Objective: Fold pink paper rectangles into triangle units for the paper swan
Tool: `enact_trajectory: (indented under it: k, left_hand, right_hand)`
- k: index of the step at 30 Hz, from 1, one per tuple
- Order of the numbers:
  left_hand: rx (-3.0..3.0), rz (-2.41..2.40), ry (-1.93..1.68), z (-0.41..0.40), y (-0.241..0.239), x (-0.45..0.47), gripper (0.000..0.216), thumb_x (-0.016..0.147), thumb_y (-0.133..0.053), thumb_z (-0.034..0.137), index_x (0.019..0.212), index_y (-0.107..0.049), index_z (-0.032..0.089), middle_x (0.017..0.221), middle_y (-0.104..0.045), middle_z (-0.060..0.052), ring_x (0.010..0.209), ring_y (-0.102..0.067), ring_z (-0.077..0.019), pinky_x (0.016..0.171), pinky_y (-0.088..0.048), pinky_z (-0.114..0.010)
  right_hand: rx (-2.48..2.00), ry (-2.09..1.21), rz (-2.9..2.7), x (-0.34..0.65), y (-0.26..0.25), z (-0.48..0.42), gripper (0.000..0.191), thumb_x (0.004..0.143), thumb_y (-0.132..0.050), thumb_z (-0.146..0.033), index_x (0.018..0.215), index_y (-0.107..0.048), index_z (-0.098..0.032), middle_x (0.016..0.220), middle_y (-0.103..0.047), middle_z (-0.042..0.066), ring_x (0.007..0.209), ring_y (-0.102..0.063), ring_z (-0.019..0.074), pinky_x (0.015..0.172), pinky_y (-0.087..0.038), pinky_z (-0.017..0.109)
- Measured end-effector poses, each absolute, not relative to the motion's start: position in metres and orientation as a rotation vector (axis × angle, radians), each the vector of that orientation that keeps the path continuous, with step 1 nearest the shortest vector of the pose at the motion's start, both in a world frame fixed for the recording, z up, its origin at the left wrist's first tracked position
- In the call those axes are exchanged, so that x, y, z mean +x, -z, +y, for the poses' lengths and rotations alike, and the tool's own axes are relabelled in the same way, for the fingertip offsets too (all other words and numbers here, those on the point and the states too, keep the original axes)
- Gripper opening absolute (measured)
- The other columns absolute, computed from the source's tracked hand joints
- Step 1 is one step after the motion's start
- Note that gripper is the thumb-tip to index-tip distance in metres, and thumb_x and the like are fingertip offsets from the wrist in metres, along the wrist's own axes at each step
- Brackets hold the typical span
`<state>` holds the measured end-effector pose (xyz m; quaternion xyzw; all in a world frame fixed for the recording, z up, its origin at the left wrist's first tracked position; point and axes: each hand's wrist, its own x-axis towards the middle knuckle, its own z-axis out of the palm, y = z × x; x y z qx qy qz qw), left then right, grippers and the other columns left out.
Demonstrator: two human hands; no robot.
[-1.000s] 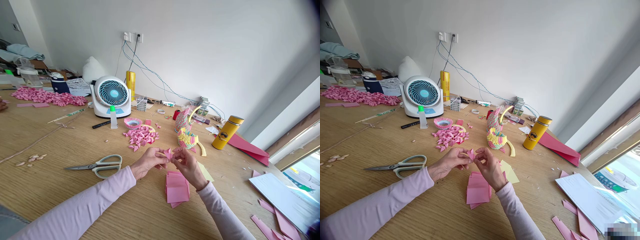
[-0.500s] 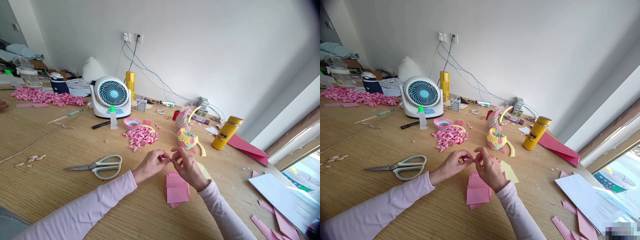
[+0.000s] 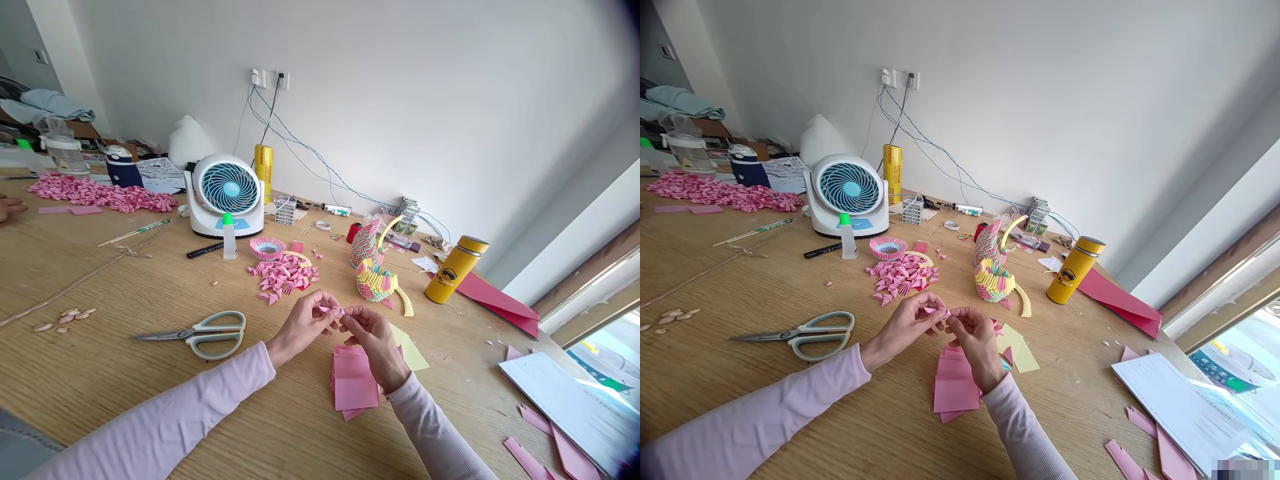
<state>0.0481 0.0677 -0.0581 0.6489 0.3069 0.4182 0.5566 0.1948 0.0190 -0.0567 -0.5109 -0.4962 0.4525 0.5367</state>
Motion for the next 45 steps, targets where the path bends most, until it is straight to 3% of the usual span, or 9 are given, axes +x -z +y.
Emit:
enact_trajectory:
  k: [8,17,28,37,45]
  left_hand:
    - [1.575,0.687,-0.981,0.065,0.06,0.049,0.023,0.081,-0.061,0.036,0.084,-0.053,0.015,0.074,-0.059,-0.001,0.067,-0.063,-0.0133,0.055,-0.05,-0.022]
    - [1.67,0.688,-0.988,0.066,0.059,0.048,0.018,0.081,-0.061,0.03,0.085,-0.059,0.013,0.079,-0.064,-0.005,0.073,-0.065,-0.016,0.068,-0.052,-0.028]
    - [1.742,0.627,-1.043,0.066,0.062,0.048,0.012,0.086,-0.055,0.027,0.086,-0.058,0.015,0.078,-0.065,-0.003,0.072,-0.065,-0.0147,0.068,-0.051,-0.025]
    - [1.702,0.583,-1.016,0.064,0.059,0.048,0.015,0.084,-0.058,0.03,0.085,-0.055,0.016,0.079,-0.061,-0.002,0.068,-0.066,-0.0146,0.066,-0.053,-0.027]
    - [1.366,0.637,-0.811,0.062,0.047,0.042,0.025,0.082,-0.059,0.039,0.087,-0.057,0.015,0.079,-0.06,-0.002,0.069,-0.066,-0.016,0.064,-0.053,-0.028]
  right_hand:
    - [-1.2,-1.09,-1.162,0.195,0.059,0.017,0.03,0.071,-0.072,-0.042,0.081,-0.065,-0.014,0.076,-0.067,0.006,0.071,-0.062,0.0166,0.051,-0.05,0.021]
    - [-1.312,-0.82,-1.372,0.198,0.06,0.019,0.022,0.077,-0.065,-0.038,0.079,-0.066,-0.015,0.074,-0.068,0.006,0.069,-0.064,0.019,0.051,-0.052,0.025]
    - [-1.231,-1.06,-1.174,0.193,0.053,0.016,0.029,0.072,-0.071,-0.042,0.078,-0.064,-0.014,0.073,-0.065,0.005,0.069,-0.06,0.0151,0.051,-0.049,0.02]
    - [-1.162,-1.038,-1.156,0.193,0.06,0.017,0.023,0.075,-0.069,-0.037,0.075,-0.062,-0.015,0.068,-0.065,0.003,0.063,-0.06,0.0141,0.049,-0.047,0.021]
    - [-1.211,-0.754,-1.384,0.201,0.057,0.018,0.015,0.079,-0.064,-0.031,0.076,-0.064,-0.016,0.064,-0.061,0.001,0.053,-0.052,0.0108,0.046,-0.041,0.021]
